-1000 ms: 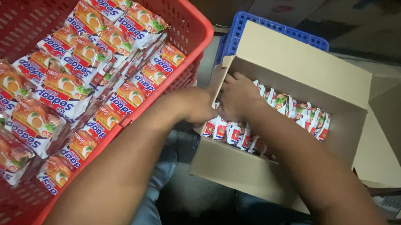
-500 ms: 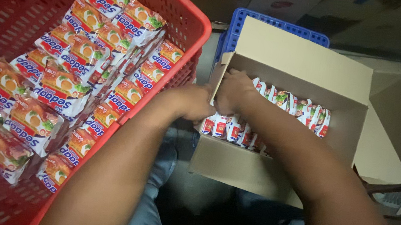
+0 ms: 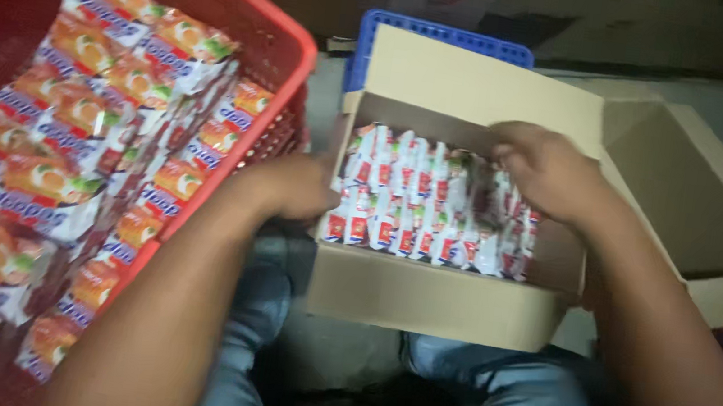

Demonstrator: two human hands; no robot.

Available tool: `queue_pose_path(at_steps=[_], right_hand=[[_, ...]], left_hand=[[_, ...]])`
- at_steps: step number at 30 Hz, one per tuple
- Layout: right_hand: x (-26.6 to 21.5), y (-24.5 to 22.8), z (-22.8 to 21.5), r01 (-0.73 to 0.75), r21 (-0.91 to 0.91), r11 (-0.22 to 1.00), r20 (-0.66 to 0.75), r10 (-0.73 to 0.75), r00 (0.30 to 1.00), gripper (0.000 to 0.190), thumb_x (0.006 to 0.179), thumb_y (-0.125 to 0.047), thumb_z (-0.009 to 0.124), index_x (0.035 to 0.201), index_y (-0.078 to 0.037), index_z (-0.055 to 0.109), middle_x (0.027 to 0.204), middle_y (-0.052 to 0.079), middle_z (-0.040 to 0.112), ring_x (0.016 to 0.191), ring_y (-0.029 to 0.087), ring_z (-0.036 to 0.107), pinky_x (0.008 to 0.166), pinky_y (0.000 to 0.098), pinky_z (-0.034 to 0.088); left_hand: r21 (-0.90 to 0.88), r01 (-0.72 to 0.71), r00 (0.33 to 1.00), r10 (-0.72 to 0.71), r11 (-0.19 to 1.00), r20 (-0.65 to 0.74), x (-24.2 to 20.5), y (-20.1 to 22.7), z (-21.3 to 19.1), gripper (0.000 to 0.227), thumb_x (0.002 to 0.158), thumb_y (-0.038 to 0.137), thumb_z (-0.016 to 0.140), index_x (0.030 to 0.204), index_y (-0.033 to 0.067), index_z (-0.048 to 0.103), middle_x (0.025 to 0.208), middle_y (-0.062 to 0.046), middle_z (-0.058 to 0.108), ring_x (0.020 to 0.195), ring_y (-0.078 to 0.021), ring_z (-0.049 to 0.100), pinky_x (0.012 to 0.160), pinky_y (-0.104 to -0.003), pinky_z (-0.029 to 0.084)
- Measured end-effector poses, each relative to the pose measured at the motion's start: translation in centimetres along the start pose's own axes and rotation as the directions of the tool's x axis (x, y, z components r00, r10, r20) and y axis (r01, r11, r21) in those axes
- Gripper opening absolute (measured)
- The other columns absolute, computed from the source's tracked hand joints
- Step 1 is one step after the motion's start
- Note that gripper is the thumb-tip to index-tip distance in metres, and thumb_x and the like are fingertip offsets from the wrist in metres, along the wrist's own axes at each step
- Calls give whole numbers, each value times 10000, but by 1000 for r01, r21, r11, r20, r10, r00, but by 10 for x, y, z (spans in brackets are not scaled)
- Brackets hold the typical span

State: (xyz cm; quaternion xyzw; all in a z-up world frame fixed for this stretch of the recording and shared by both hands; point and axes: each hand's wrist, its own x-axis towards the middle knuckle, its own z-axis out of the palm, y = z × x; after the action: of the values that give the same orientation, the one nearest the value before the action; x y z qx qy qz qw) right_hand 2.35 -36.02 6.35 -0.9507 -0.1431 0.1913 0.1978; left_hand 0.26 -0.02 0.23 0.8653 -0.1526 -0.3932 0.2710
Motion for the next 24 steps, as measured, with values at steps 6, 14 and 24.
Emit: queue_pose_path(at_steps=[6, 14, 24], right_hand=[[-96, 55, -11, -407, 85, 910, -302, 412, 860, 471, 1067, -261, 532, 1458, -48, 687, 1449, 229, 679, 1222, 382, 693, 947, 541, 544], [-110, 59, 38, -551, 167, 818, -13, 561, 828, 910, 993, -137, 588, 1749, 29, 109, 1559, 454, 495, 1447, 596, 517, 1197, 712, 434], [-117, 49, 29, -512, 138, 848, 74, 506, 859, 962, 995, -84, 601, 1744, -26, 0, 1431, 518, 549, 1389, 625, 557, 1188, 714, 443]], left_hand=[[126, 245, 963, -257, 961, 85, -9, 12, -16, 587, 925, 378, 547, 1421, 65, 543, 1427, -283, 678, 1300, -445, 681, 1013, -524, 520], [72, 189, 981, -186, 979, -44, -7, 9, -13, 646, 816, 474, 749, 1249, -6, 725, 1217, -348, 767, 1316, -530, 669, 1049, -605, 533], [-37, 203, 978, -204, 979, -51, -4, -1, -11, 590, 738, 389, 855, 1139, -26, 735, 1040, -332, 788, 1161, -511, 741, 946, -572, 569]])
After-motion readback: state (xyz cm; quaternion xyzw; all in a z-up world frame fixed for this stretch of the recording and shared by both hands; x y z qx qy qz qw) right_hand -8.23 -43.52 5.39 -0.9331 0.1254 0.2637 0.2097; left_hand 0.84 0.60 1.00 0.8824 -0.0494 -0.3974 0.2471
